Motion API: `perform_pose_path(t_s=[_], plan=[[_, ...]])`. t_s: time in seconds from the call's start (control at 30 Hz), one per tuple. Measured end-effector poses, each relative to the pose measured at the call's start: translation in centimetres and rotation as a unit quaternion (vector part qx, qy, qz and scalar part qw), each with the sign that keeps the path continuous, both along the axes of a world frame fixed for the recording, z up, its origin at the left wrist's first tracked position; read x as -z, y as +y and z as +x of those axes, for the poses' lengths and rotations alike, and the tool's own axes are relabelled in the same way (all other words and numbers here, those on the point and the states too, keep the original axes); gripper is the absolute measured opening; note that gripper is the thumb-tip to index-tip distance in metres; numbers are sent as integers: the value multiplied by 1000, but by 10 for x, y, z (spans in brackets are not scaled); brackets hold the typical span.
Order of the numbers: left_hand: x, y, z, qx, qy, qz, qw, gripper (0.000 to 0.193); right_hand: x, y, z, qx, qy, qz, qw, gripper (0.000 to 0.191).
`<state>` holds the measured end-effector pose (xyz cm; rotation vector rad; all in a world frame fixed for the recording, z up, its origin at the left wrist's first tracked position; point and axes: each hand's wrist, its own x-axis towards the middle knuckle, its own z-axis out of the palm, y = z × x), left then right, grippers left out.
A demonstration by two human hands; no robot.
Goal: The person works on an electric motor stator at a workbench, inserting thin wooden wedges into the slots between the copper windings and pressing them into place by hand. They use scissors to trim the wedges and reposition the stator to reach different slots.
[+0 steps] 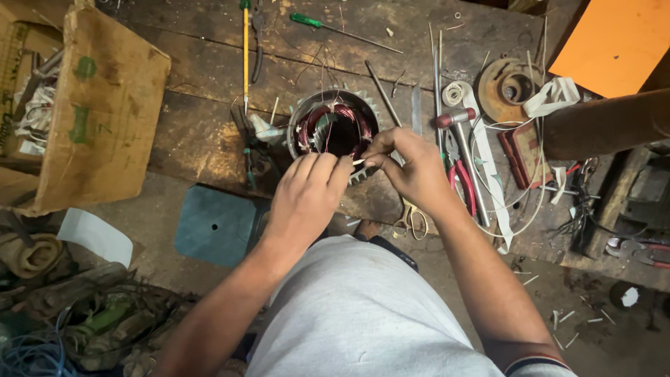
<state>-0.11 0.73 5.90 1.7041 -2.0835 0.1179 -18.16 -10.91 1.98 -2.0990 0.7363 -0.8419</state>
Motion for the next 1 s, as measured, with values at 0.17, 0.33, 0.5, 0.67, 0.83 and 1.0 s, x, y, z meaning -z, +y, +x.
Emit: perform_pose_path(t_s=[0.17,0.33,0.5,0.67,0.83,1.0], plan=[[4,-9,-7,-25,60,44,997,8,8,-2,-1,-6,-10,14,1000,24],[0,-9,-8,-18,83,20,996,13,14,-4,-3,-13,-23,28,999,22],[2,-2,-2,-2,45,0,999,25,25,-7,-3,-13,-49,67,996,23],[11,-10,-7,2,86,-18,996,13,32,-9,-1,-5,-71,86,994,22],[7,-17,5,6,116,23,993,12,27,4,-6,16,-80,43,996,21],[1,-32,31,39,158,-23,986,20,15,33,-17,151,-51,28,987,12]])
